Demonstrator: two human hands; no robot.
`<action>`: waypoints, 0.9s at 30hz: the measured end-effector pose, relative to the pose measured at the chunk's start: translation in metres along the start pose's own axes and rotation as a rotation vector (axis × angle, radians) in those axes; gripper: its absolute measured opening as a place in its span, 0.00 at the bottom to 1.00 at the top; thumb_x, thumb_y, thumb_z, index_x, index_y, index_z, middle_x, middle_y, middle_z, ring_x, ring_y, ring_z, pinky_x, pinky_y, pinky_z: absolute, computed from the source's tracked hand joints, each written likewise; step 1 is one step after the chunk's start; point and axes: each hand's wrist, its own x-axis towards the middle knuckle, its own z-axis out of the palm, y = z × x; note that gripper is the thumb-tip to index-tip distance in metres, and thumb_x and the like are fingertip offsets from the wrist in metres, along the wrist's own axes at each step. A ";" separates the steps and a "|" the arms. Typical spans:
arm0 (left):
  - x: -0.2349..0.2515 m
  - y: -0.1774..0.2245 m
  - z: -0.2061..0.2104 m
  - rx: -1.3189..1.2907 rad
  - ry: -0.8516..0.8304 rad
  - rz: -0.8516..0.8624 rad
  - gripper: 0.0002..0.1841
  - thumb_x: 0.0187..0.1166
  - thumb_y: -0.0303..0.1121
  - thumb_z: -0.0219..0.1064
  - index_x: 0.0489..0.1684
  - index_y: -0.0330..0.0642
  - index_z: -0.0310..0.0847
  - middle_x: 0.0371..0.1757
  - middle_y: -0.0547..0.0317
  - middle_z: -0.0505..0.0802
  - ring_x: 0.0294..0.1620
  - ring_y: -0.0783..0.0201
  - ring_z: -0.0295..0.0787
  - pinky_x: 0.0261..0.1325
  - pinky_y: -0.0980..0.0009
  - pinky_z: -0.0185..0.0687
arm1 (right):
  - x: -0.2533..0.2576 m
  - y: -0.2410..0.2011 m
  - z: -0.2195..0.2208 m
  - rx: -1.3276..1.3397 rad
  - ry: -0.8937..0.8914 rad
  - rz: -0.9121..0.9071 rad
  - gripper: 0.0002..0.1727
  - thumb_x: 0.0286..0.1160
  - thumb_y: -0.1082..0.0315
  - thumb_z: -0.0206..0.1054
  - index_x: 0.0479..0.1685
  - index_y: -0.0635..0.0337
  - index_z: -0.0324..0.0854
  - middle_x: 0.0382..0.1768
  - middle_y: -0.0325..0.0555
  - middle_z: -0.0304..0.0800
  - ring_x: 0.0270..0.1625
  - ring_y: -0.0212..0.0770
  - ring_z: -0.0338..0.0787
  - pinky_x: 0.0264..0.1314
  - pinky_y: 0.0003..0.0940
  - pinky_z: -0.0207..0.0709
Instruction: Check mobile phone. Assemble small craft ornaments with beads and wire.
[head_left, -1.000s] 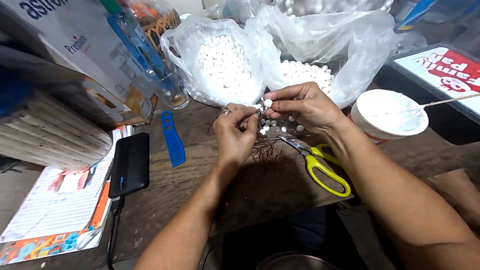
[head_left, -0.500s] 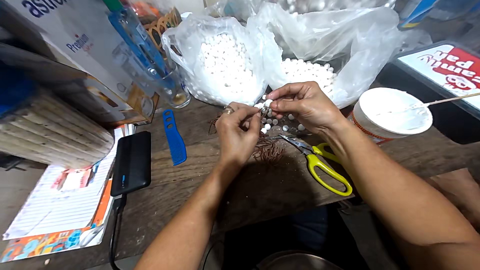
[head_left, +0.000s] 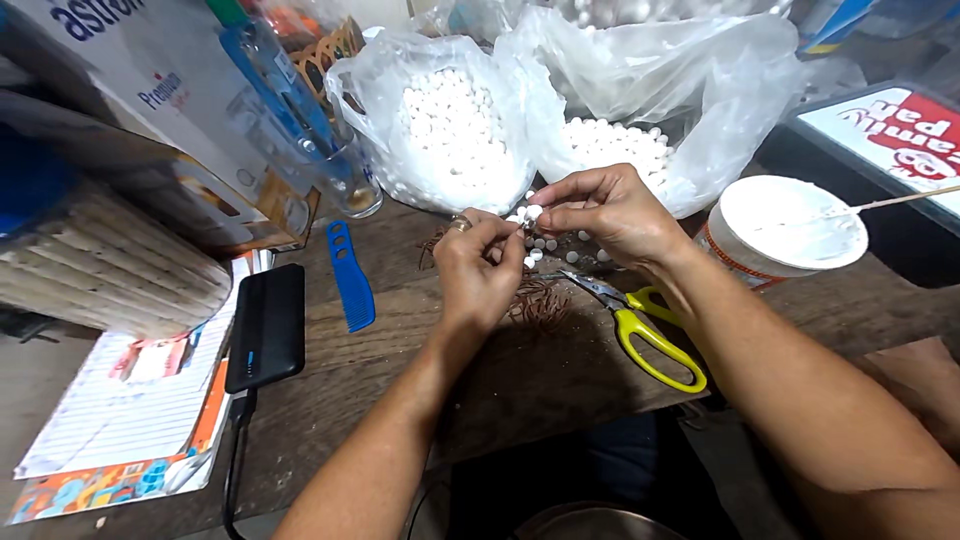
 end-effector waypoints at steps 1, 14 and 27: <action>0.000 0.000 0.000 0.005 0.004 0.013 0.04 0.71 0.21 0.69 0.30 0.32 0.90 0.36 0.55 0.87 0.32 0.79 0.79 0.35 0.88 0.73 | 0.000 0.000 -0.001 -0.021 -0.011 -0.011 0.11 0.65 0.87 0.69 0.42 0.65 0.89 0.32 0.36 0.95 0.31 0.26 0.92 0.43 0.23 0.90; -0.001 0.000 0.001 0.065 0.012 0.120 0.05 0.70 0.19 0.68 0.28 0.30 0.89 0.36 0.51 0.87 0.36 0.75 0.82 0.41 0.87 0.75 | 0.000 0.005 -0.004 -0.247 -0.093 -0.265 0.08 0.64 0.82 0.72 0.41 0.66 0.89 0.37 0.36 0.93 0.36 0.19 0.89 0.43 0.14 0.85; -0.003 -0.001 0.002 0.101 0.002 0.136 0.05 0.69 0.19 0.68 0.26 0.31 0.89 0.35 0.51 0.87 0.37 0.74 0.82 0.42 0.86 0.75 | 0.000 0.011 -0.002 -0.428 -0.142 -0.386 0.06 0.68 0.78 0.71 0.42 0.67 0.90 0.41 0.44 0.90 0.38 0.20 0.88 0.44 0.13 0.83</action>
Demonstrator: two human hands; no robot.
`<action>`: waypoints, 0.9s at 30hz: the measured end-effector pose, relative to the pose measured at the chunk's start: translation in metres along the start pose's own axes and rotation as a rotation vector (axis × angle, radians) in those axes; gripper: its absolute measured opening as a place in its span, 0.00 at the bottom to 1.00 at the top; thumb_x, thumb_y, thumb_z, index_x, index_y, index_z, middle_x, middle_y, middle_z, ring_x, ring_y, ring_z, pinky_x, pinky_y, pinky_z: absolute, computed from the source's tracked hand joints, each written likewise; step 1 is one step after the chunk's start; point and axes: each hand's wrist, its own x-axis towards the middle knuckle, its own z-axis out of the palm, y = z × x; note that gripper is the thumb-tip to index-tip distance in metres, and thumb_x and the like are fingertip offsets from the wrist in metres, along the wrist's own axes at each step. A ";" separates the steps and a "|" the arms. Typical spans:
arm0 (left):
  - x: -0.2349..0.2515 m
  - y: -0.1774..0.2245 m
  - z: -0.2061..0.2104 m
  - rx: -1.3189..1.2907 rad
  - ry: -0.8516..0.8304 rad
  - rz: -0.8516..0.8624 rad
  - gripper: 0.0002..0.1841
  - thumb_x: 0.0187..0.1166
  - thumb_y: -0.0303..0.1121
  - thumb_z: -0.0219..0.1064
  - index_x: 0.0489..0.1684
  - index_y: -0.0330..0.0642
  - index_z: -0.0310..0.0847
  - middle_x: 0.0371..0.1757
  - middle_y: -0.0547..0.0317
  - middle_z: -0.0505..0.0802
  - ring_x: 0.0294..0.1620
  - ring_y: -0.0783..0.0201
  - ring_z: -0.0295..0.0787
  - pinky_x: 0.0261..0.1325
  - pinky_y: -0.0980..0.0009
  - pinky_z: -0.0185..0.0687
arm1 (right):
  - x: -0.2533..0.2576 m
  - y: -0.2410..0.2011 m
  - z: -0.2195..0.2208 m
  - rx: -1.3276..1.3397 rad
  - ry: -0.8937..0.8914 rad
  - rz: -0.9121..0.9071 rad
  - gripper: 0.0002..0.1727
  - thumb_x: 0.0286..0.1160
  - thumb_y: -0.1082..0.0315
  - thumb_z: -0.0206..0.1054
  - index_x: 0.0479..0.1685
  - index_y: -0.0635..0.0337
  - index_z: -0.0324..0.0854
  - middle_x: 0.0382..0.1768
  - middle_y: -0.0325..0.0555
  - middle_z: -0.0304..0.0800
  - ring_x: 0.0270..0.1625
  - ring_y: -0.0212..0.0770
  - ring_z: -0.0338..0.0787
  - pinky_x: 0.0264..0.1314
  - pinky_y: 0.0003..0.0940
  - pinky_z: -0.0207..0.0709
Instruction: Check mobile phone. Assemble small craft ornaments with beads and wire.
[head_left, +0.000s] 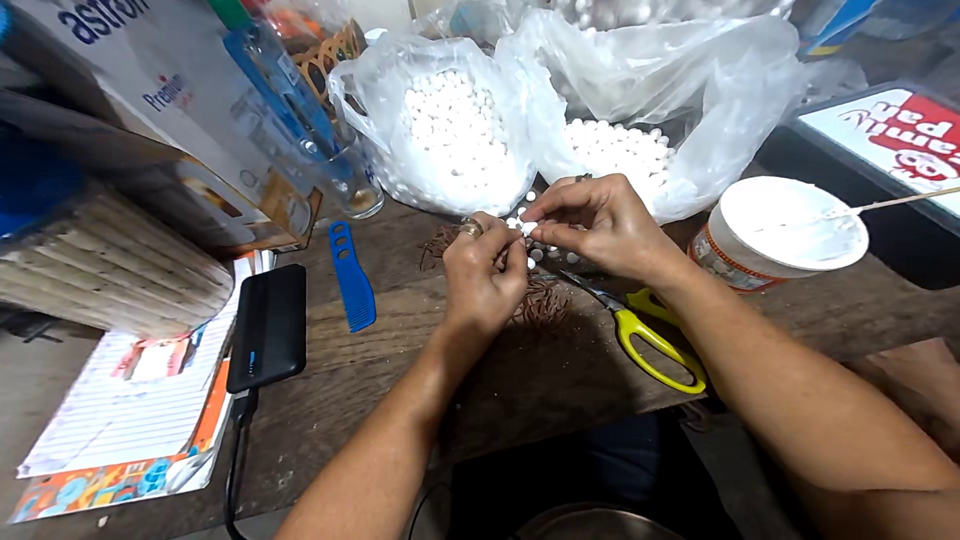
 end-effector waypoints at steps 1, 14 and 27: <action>0.000 -0.001 0.000 -0.004 0.004 -0.007 0.05 0.69 0.19 0.68 0.26 0.31 0.89 0.35 0.51 0.87 0.37 0.74 0.82 0.41 0.86 0.74 | 0.000 0.000 0.000 -0.005 0.007 -0.001 0.07 0.68 0.78 0.71 0.42 0.67 0.90 0.41 0.44 0.90 0.37 0.20 0.88 0.44 0.13 0.83; 0.016 0.011 -0.005 -0.798 0.177 -0.581 0.10 0.73 0.13 0.67 0.33 0.39 0.90 0.32 0.66 0.93 0.34 0.74 0.90 0.41 0.76 0.88 | -0.002 -0.034 0.016 0.176 0.105 0.421 0.04 0.74 0.75 0.73 0.40 0.68 0.88 0.33 0.40 0.91 0.33 0.24 0.86 0.40 0.21 0.82; 0.013 0.012 0.000 -0.946 0.149 -0.506 0.10 0.73 0.17 0.63 0.41 0.34 0.92 0.41 0.60 0.97 0.41 0.71 0.94 0.47 0.75 0.90 | -0.017 -0.051 0.015 -0.020 0.406 -0.116 0.08 0.74 0.74 0.66 0.37 0.72 0.89 0.36 0.44 0.93 0.38 0.19 0.87 0.45 0.15 0.81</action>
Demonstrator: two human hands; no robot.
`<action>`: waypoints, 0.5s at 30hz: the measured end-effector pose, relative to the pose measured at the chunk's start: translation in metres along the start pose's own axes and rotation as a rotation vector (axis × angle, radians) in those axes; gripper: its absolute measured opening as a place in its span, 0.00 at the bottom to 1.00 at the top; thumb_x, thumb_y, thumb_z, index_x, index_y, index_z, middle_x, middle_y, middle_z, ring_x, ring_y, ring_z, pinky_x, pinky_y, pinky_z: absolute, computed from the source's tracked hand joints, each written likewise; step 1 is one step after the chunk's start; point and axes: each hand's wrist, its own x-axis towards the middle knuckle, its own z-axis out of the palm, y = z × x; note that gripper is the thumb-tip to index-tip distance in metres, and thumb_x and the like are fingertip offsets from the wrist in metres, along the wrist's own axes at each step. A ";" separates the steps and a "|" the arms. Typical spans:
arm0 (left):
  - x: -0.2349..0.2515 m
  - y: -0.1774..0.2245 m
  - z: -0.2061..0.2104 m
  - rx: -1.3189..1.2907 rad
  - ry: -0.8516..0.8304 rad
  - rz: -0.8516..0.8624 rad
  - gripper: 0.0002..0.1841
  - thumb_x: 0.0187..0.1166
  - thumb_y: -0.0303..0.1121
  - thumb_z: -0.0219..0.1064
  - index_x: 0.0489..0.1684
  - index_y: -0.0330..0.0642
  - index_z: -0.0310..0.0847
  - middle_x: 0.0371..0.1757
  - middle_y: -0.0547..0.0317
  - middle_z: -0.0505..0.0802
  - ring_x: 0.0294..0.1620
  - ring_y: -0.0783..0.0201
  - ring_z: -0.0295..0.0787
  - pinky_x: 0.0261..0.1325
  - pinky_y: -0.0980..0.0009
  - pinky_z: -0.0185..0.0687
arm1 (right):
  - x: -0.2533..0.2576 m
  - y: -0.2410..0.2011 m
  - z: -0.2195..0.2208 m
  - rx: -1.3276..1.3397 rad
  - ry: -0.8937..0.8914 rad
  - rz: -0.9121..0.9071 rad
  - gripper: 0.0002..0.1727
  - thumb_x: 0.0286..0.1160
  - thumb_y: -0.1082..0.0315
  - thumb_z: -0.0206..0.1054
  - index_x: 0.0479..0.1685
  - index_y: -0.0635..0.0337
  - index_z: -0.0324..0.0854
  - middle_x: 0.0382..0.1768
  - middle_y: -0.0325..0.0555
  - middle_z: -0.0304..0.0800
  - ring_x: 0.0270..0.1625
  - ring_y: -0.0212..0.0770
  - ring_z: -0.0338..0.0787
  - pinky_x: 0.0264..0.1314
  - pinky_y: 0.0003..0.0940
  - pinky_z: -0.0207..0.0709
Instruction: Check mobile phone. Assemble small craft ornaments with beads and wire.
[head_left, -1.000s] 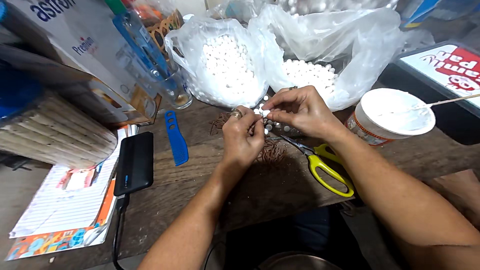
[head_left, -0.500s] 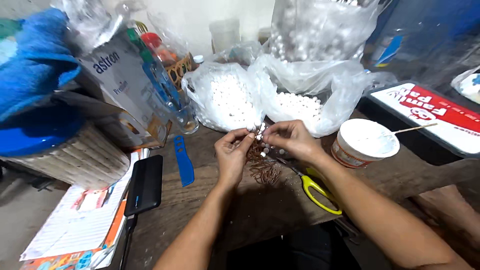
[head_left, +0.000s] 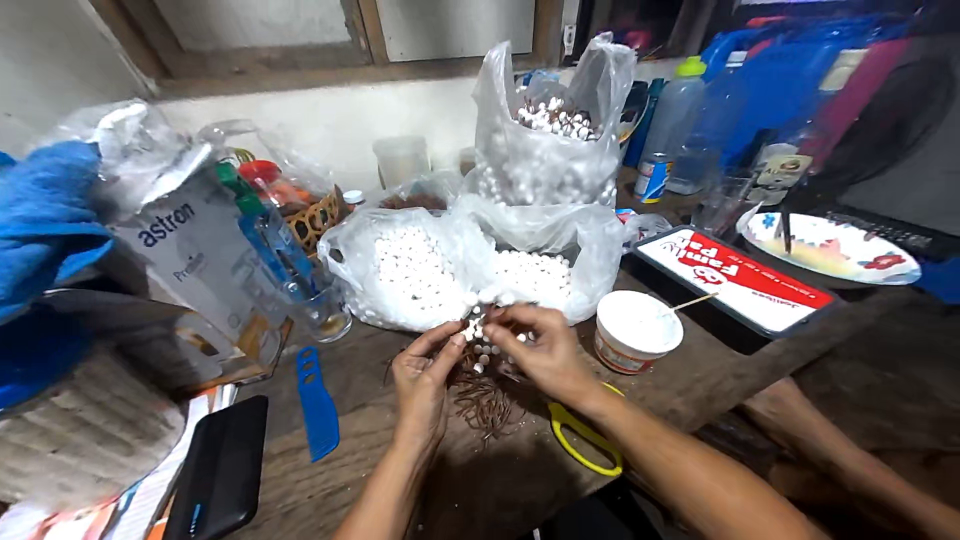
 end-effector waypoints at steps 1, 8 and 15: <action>0.000 -0.001 -0.002 0.017 -0.020 0.010 0.11 0.73 0.18 0.63 0.44 0.34 0.91 0.44 0.60 0.97 0.44 0.71 0.94 0.50 0.74 0.91 | 0.007 -0.006 -0.010 -0.098 0.078 -0.200 0.07 0.72 0.75 0.67 0.34 0.71 0.90 0.34 0.46 0.94 0.39 0.21 0.89 0.47 0.16 0.81; -0.002 -0.001 -0.002 0.119 -0.044 0.014 0.09 0.74 0.19 0.64 0.45 0.33 0.90 0.43 0.63 0.96 0.44 0.74 0.93 0.50 0.77 0.89 | 0.161 -0.040 -0.105 -0.684 0.299 -0.229 0.13 0.75 0.68 0.63 0.39 0.72 0.88 0.34 0.53 0.92 0.35 0.36 0.88 0.43 0.35 0.80; 0.004 0.001 -0.012 0.251 0.059 -0.032 0.08 0.78 0.20 0.67 0.50 0.31 0.88 0.42 0.63 0.95 0.42 0.76 0.91 0.49 0.75 0.87 | 0.196 -0.034 -0.116 -0.677 0.100 0.097 0.14 0.77 0.58 0.72 0.40 0.62 0.86 0.33 0.43 0.87 0.35 0.34 0.86 0.43 0.35 0.81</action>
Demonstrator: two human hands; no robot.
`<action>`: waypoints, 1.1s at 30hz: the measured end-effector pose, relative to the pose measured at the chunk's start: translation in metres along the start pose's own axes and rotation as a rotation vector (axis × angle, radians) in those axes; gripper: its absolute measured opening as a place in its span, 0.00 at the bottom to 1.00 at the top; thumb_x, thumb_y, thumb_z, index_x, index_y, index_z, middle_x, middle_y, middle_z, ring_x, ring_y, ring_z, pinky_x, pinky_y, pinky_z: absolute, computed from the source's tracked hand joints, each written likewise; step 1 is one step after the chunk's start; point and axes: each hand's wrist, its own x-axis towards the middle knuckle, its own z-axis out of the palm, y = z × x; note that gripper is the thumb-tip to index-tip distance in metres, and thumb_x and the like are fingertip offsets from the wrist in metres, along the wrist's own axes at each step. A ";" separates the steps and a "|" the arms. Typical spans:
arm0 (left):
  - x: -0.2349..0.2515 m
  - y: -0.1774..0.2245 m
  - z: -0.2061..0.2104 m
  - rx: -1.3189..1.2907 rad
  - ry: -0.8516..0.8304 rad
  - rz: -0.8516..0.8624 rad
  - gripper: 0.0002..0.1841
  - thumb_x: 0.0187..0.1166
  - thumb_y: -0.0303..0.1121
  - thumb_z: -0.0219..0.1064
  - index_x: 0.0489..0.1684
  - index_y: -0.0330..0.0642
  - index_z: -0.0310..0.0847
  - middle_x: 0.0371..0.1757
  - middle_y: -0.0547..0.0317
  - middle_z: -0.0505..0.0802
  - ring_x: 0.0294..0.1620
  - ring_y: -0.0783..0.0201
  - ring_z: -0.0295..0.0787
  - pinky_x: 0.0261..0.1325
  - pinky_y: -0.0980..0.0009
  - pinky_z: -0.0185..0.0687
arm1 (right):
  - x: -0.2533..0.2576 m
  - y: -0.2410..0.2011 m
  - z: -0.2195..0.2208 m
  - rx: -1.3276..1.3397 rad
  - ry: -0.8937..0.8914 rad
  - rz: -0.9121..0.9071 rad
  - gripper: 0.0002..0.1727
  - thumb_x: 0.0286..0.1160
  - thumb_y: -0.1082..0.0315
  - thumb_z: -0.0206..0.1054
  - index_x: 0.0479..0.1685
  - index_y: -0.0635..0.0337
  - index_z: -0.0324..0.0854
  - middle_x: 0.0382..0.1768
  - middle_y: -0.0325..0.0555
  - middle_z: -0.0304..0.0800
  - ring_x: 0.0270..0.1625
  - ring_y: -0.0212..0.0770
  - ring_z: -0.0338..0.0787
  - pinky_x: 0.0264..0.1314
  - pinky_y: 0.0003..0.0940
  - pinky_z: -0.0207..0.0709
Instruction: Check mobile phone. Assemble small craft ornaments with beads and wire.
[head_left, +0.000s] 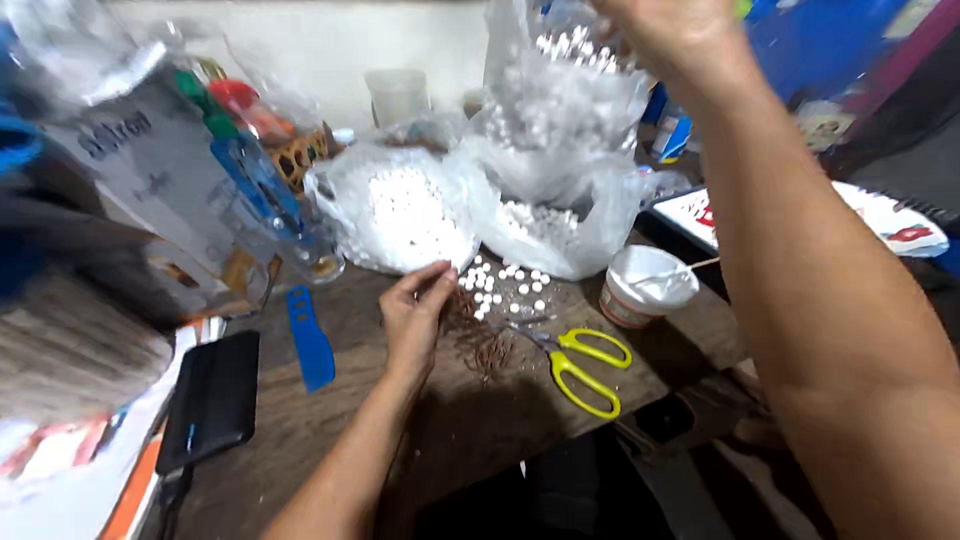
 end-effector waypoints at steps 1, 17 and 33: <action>0.000 -0.003 -0.003 0.018 -0.005 0.018 0.09 0.79 0.22 0.67 0.52 0.32 0.87 0.44 0.64 0.94 0.42 0.77 0.90 0.49 0.76 0.86 | -0.028 -0.006 0.008 0.075 -0.018 -0.074 0.10 0.77 0.62 0.71 0.34 0.59 0.85 0.29 0.36 0.85 0.31 0.26 0.83 0.37 0.26 0.78; 0.023 -0.001 -0.018 0.087 0.066 0.133 0.09 0.80 0.22 0.66 0.52 0.31 0.85 0.40 0.65 0.94 0.40 0.75 0.90 0.49 0.76 0.87 | -0.173 0.017 0.133 0.188 -0.787 -0.084 0.07 0.79 0.72 0.68 0.39 0.66 0.91 0.34 0.51 0.92 0.38 0.43 0.90 0.48 0.45 0.81; 0.017 0.005 -0.012 0.198 0.076 0.193 0.10 0.78 0.20 0.66 0.53 0.26 0.85 0.44 0.59 0.93 0.42 0.79 0.89 0.52 0.80 0.86 | -0.176 0.030 0.140 0.355 -0.573 -0.144 0.06 0.73 0.73 0.72 0.40 0.65 0.93 0.39 0.50 0.93 0.38 0.35 0.89 0.46 0.32 0.83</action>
